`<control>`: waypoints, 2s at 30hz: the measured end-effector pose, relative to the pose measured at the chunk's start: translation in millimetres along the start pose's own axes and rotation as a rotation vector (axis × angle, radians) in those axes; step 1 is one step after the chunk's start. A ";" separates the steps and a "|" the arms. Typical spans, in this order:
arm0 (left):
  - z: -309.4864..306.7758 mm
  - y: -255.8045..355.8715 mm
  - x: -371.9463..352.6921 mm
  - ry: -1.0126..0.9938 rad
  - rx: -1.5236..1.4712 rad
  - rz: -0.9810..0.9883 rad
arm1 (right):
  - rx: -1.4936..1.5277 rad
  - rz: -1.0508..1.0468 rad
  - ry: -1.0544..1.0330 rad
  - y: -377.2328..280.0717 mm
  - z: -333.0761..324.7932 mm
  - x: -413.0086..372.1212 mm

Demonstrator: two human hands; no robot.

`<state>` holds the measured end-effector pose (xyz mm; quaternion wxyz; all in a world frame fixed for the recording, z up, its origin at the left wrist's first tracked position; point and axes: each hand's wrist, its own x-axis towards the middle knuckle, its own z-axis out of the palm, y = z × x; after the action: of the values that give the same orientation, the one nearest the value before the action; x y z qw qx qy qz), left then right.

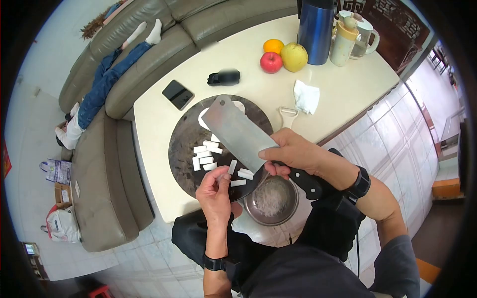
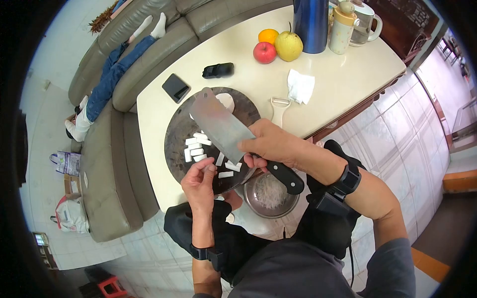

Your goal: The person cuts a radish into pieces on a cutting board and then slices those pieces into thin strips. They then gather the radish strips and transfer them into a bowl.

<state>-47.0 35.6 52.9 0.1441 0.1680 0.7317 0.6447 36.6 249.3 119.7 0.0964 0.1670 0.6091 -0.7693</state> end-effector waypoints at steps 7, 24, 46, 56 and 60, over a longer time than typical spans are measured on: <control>-10.7 4.7 -14.4 0.060 0.234 0.048 | -0.057 -0.017 -0.045 -2.3 0.9 -6.4; -9.0 -28.7 -60.4 -0.012 0.855 0.817 | -1.029 -0.489 0.013 37.7 37.8 -33.3; -22.7 -59.1 -81.8 -0.050 0.807 0.721 | -1.417 -0.482 -0.268 23.5 47.2 -51.1; -22.1 -59.3 -80.3 -0.038 0.766 0.739 | -1.490 -0.342 -0.248 31.5 67.0 -40.4; -19.8 -56.2 -78.5 -0.019 0.760 0.741 | -1.488 -0.467 -0.240 35.9 70.9 -30.2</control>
<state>12.0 -22.3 -0.7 -0.1575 0.4614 0.8040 0.3403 67.3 170.3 112.9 0.0837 -0.1577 0.9687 -0.1727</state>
